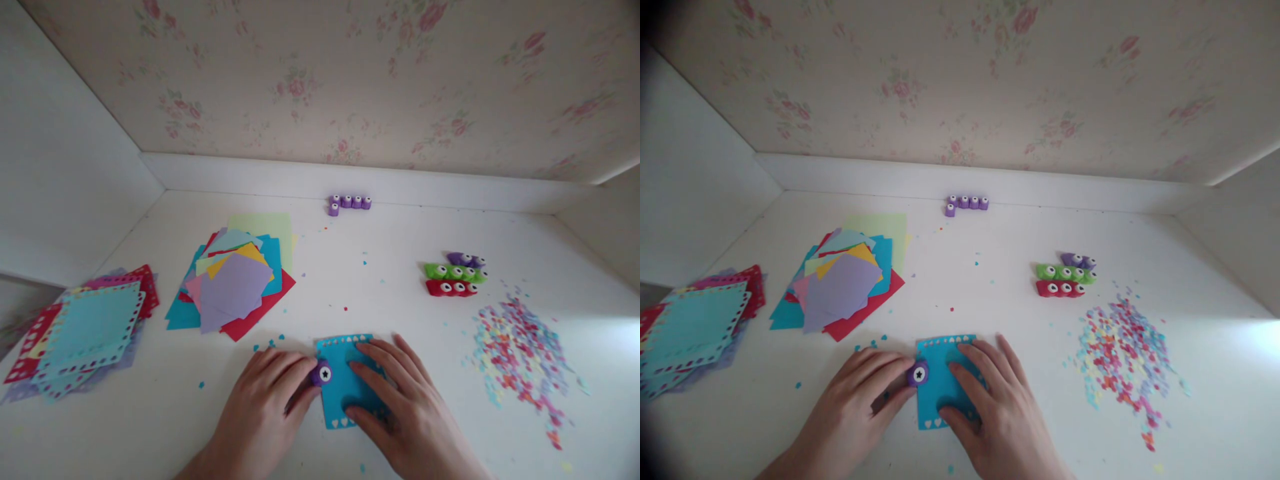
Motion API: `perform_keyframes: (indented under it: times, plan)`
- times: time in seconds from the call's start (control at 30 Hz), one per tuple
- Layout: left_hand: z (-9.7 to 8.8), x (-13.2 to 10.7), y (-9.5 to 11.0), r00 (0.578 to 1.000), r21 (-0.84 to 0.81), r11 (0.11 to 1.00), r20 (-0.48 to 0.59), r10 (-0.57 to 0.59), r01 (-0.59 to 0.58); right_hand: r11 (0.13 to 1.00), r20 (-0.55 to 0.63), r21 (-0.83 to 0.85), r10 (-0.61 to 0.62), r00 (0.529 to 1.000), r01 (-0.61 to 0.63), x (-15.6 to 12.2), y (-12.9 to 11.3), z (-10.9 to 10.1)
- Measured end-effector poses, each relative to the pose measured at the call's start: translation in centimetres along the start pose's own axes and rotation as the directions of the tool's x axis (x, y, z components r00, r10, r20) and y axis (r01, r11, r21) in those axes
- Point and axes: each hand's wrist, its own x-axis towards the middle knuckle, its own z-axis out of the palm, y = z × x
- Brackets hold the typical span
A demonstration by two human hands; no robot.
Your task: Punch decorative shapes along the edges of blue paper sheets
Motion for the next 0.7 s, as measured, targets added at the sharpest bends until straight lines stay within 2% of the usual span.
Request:
perform_keyframes:
  times: [0.4, 0.57, 0.7]
  plan:
    - [-0.3, 0.0, -0.1, 0.999, -0.011, 0.999, 0.004, -0.04, 0.04, 1.0, 0.007, 0.022, 0.013, 1.0, -0.013, 0.1, 0.1, 0.1]
    - [-1.4, 0.8, 1.0, 0.991, -0.084, 0.989, -0.029, -0.128, 0.125, 1.0, 0.014, 0.017, 0.021, 1.0, -0.021, 0.1, -0.2, -0.1]
    - [-1.1, 1.6, 1.9, 0.989, -0.124, 0.982, -0.027, -0.148, 0.144, 0.998, 0.022, 0.048, 0.047, 0.999, -0.048, 0.3, -0.4, -0.4]
